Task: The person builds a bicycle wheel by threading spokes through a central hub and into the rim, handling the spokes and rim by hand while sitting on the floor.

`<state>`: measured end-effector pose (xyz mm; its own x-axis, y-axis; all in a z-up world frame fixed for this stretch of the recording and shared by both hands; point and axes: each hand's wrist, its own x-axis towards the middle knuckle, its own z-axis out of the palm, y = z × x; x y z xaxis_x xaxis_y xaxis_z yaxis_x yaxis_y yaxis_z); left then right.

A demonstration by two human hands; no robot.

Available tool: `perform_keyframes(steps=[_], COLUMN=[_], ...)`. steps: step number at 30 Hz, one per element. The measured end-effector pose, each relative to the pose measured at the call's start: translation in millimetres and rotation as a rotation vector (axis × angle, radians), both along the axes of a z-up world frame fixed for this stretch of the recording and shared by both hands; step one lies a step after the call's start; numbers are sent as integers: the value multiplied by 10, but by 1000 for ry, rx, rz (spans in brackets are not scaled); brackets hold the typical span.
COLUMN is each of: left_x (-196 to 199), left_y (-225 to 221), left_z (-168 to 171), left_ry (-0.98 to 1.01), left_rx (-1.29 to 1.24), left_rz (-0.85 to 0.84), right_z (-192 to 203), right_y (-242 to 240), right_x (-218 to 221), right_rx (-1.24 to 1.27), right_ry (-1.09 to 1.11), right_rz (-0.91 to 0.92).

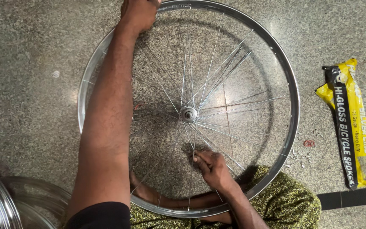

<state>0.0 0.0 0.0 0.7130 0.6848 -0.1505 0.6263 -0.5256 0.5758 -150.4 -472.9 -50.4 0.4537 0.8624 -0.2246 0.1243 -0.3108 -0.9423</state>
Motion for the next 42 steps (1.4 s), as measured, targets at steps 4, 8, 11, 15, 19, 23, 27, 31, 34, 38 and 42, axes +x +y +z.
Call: perform_keyframes(steps=[4, 8, 11, 15, 19, 23, 27, 31, 34, 38, 42], left_x=[18, -147, -367, -949, -2037, -2962, -3270, -3306, -3242, -3140, -3081], left_y=[51, 79, 66, -428, -1619, -2866, -3257, -3319, -3407, -3443, -3405], left_z=[-111, -343, -270, 166, 651, 811, 440, 212, 131, 84, 41], left_ry=[-7, -269, -550, -691, -312, -153, 14, 261, 264, 534, 473], left_rx=[14, 138, 273, 492, -55, -170, -189, -480, -497, -679, -855], left_rz=[11, -116, -186, -281, -327, -700, -702, -724, -870, -836, -748], right_z=[43, 51, 110, 244, 444, 578, 515, 474, 515, 531, 528], right_y=[7, 3, 36, 62, 200, 212, 207, 247, 219, 208, 220], right_x=[2, 1, 21, 59, 188, 231, 182, 159, 177, 138, 139], right_rx=[-132, -130, -47, -48, -172, -117, -108, -113, -121, -150, -160], right_ry=[24, 15, -168, -337, -32, -72, -147, -89, -67, -27, -31], right_rz=[-2, 13, -52, -59, -12, 16, 68, 3, -13, -49, -65])
